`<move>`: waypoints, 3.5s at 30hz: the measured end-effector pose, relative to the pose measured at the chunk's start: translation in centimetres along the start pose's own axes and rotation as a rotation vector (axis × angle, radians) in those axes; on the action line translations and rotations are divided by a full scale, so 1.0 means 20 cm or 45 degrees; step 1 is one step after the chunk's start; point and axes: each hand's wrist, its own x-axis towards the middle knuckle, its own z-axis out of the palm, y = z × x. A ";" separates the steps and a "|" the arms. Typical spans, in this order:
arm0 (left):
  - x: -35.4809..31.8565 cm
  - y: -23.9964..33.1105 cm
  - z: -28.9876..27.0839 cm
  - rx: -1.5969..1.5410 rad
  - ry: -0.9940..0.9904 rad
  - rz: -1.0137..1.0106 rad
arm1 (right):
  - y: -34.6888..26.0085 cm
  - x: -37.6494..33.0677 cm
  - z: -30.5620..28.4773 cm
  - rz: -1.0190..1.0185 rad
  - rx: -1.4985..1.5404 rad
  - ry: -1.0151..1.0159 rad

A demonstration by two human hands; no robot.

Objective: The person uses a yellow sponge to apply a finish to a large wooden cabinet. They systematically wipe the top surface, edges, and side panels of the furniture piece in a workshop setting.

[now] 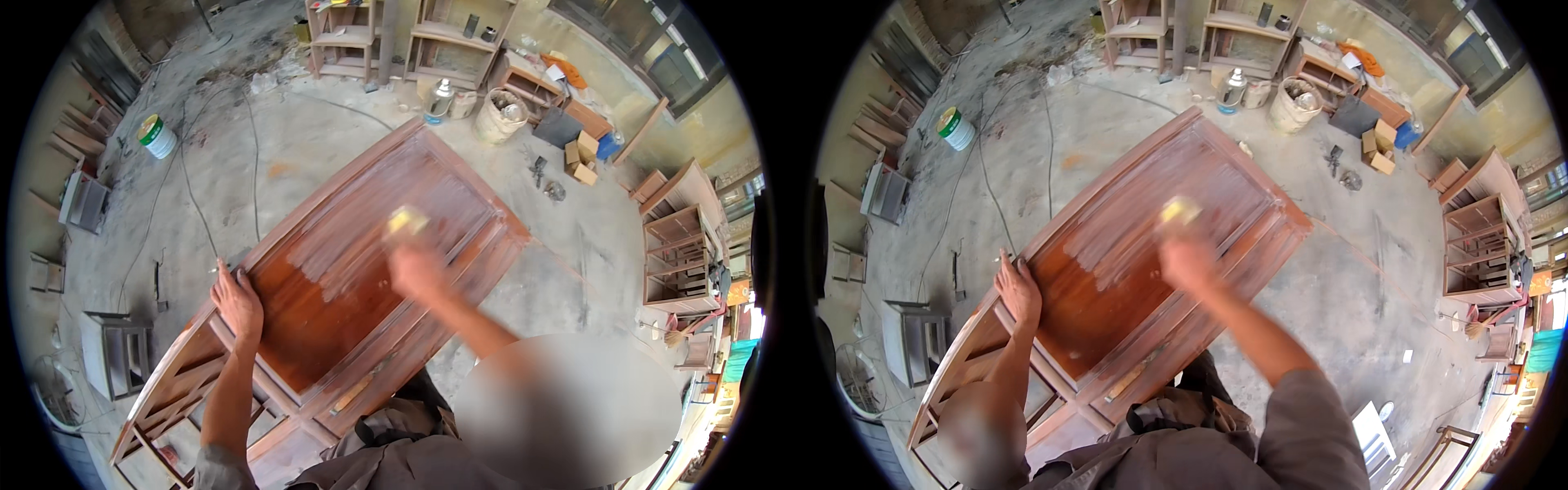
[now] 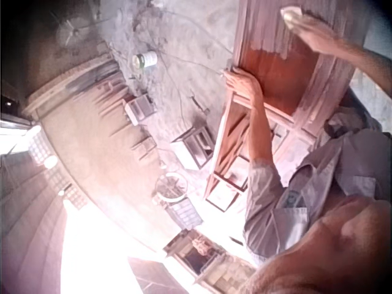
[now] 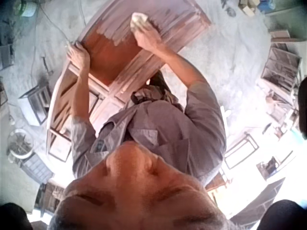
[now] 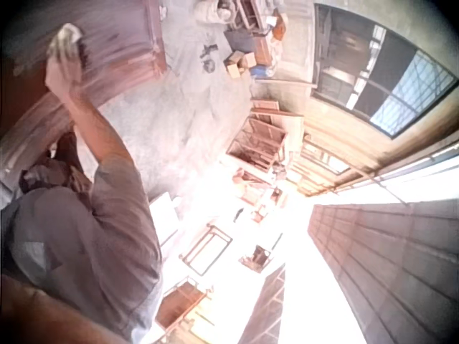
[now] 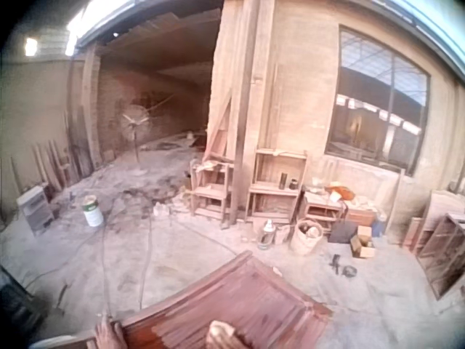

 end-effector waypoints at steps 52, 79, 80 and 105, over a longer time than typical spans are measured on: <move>-0.02 -0.08 0.01 0.097 -0.031 0.013 | -0.30 -0.69 0.21 -0.439 0.115 0.331; -0.01 -0.04 0.03 0.083 -0.021 0.015 | 0.33 -0.25 -0.01 0.204 -0.177 0.100; -0.01 -0.07 0.03 0.085 -0.027 0.004 | 0.03 -0.35 0.03 0.197 -0.105 -0.025; -0.02 -0.10 0.02 0.061 -0.003 0.020 | 0.14 -0.25 0.08 0.000 -0.238 0.397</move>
